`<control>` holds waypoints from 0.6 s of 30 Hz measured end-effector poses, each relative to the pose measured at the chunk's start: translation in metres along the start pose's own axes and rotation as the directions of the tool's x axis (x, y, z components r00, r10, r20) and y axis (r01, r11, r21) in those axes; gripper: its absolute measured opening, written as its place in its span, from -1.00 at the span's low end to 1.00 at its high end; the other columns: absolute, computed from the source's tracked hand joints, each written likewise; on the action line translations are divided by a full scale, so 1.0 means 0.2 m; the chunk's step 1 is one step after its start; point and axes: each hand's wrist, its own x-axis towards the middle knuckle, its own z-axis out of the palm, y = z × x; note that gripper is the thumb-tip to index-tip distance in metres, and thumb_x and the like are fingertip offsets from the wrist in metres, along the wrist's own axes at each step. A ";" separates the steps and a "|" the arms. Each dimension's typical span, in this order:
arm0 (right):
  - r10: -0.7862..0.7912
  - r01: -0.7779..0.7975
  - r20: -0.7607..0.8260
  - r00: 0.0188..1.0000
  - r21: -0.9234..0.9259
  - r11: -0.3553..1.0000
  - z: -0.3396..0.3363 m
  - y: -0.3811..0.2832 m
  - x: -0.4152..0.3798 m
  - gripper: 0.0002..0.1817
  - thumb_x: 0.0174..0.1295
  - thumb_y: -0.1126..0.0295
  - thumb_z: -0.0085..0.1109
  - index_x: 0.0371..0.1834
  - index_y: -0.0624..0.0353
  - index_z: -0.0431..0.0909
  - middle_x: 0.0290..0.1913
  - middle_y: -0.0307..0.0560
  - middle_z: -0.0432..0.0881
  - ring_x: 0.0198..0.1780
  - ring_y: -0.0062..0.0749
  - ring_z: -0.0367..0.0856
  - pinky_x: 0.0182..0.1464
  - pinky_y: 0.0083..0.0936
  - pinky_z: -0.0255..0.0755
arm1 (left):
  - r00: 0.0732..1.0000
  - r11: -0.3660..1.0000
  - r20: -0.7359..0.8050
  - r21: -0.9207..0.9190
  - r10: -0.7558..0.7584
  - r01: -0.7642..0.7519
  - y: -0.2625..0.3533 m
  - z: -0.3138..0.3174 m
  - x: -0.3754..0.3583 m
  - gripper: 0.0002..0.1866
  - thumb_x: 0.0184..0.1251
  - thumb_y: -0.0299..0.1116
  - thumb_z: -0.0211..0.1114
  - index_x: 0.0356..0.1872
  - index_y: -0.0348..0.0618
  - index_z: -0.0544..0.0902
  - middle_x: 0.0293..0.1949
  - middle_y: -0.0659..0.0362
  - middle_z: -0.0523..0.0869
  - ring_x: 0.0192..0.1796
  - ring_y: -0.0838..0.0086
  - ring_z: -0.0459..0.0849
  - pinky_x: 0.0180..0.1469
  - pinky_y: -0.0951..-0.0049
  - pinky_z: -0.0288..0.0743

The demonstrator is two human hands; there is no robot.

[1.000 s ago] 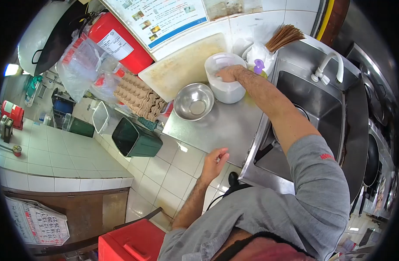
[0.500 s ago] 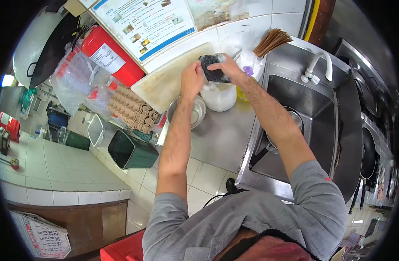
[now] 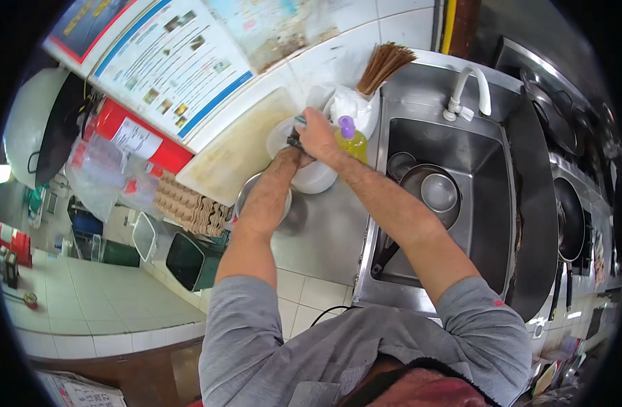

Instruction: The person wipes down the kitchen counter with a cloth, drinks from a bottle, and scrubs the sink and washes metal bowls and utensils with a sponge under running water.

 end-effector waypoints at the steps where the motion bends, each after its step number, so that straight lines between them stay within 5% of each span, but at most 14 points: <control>1: 0.011 -0.011 -0.011 1.000 -0.001 1.000 0.00 -0.02 -0.02 -0.65 0.04 0.32 0.19 -0.22 0.30 0.34 -0.21 0.24 0.43 -0.15 0.13 0.41 -0.09 -0.20 0.33 | 0.997 1.000 0.074 0.002 -0.007 0.007 0.01 -0.01 0.00 -0.45 0.01 -0.09 0.14 0.11 0.05 0.43 0.23 0.09 0.30 0.26 0.20 0.25 0.28 0.31 0.13; 4: -0.126 0.171 -0.256 0.958 0.160 0.972 -0.07 -0.10 -0.04 -0.73 0.06 0.40 0.14 -0.24 0.31 0.34 -0.25 0.21 0.43 -0.17 0.12 0.42 -0.12 -0.20 0.33 | 0.970 0.999 0.243 0.036 -0.028 0.020 0.01 -0.04 0.00 -0.48 0.00 -0.12 0.14 0.07 0.02 0.46 0.19 0.09 0.35 0.23 0.22 0.30 0.25 0.33 0.17; 7: 0.048 0.082 -0.299 0.953 0.407 0.910 -0.23 -0.21 -0.06 -0.77 0.14 0.36 0.12 -0.22 0.25 0.38 -0.32 -0.03 0.48 -0.25 -0.39 0.48 -0.22 -0.46 0.36 | 0.938 0.998 0.344 0.062 -0.032 0.012 0.02 -0.03 -0.01 -0.51 -0.01 -0.15 0.15 0.03 -0.02 0.49 0.15 0.08 0.39 0.20 0.23 0.34 0.22 0.34 0.21; 8: 0.054 0.079 -0.309 0.950 0.401 0.913 -0.28 -0.20 -0.08 -0.77 0.14 0.36 0.12 -0.22 0.25 0.38 -0.32 -0.03 0.48 -0.25 -0.39 0.48 -0.22 -0.46 0.36 | 0.931 0.997 0.364 0.072 -0.033 0.008 0.02 -0.02 0.00 -0.52 -0.01 -0.16 0.15 0.01 -0.03 0.50 0.14 0.08 0.41 0.19 0.23 0.35 0.21 0.34 0.22; 10: 0.332 -0.010 -0.259 0.907 0.775 0.632 -0.39 -0.16 -0.14 -0.79 0.13 0.33 0.11 -0.27 0.21 0.39 -0.31 -0.10 0.50 -0.25 -0.31 0.47 -0.19 -0.46 0.33 | 0.915 0.995 0.402 0.099 -0.037 -0.003 0.01 0.02 0.01 -0.54 -0.02 -0.19 0.15 -0.01 -0.05 0.52 0.11 0.08 0.44 0.17 0.24 0.38 0.19 0.35 0.25; 12: 0.534 -0.097 -0.014 0.846 0.979 0.181 -0.55 -0.14 -0.27 -0.81 0.12 0.30 0.11 -0.28 0.15 0.42 -0.32 -0.22 0.48 -0.25 -0.43 0.47 -0.17 -0.50 0.34 | 0.902 0.992 0.429 0.129 -0.047 -0.009 0.00 0.06 0.02 -0.56 -0.02 -0.21 0.15 -0.04 -0.07 0.54 0.08 0.08 0.47 0.15 0.25 0.41 0.18 0.36 0.27; 14: 0.496 -0.147 0.184 0.849 0.983 -0.114 -0.59 0.09 -0.43 -0.72 0.13 0.18 0.08 -0.23 0.14 0.47 -0.27 -0.14 0.54 -0.20 -0.35 0.51 -0.09 -0.42 0.38 | 0.892 0.986 0.449 0.164 -0.059 -0.017 -0.01 0.07 0.01 -0.58 -0.03 -0.23 0.16 -0.07 -0.09 0.56 0.05 0.08 0.50 0.13 0.26 0.44 0.16 0.37 0.30; 15: 0.505 -0.140 0.175 0.845 0.984 -0.107 -0.64 0.13 -0.51 -0.72 0.13 0.18 0.08 -0.23 0.14 0.47 -0.27 -0.14 0.54 -0.20 -0.35 0.51 -0.09 -0.42 0.38 | 0.887 0.983 0.457 0.181 -0.065 -0.020 -0.03 0.10 0.02 -0.59 -0.03 -0.24 0.16 -0.08 -0.10 0.57 0.04 0.08 0.51 0.12 0.26 0.46 0.15 0.37 0.31; 17: 0.488 -0.290 0.487 0.724 0.858 -0.425 -0.72 0.18 -0.67 -0.60 0.15 0.07 0.02 -0.17 0.21 0.49 -0.18 -0.01 0.57 -0.11 -0.22 0.53 -0.01 -0.26 0.40 | 0.881 0.977 0.467 0.211 -0.072 -0.032 -0.05 0.12 0.03 -0.61 -0.04 -0.26 0.16 -0.11 -0.13 0.59 0.01 0.08 0.54 0.10 0.27 0.49 0.13 0.38 0.34; 18: 0.497 -0.282 0.480 0.723 0.862 -0.422 -0.73 0.22 -0.75 -0.60 0.15 0.07 0.02 -0.17 0.21 0.49 -0.18 -0.01 0.57 -0.11 -0.22 0.53 -0.01 -0.26 0.40 | 0.878 0.974 0.474 0.222 -0.070 -0.042 -0.05 0.13 0.03 -0.62 -0.04 -0.27 0.16 -0.12 -0.14 0.61 0.00 0.07 0.56 0.09 0.28 0.50 0.12 0.38 0.35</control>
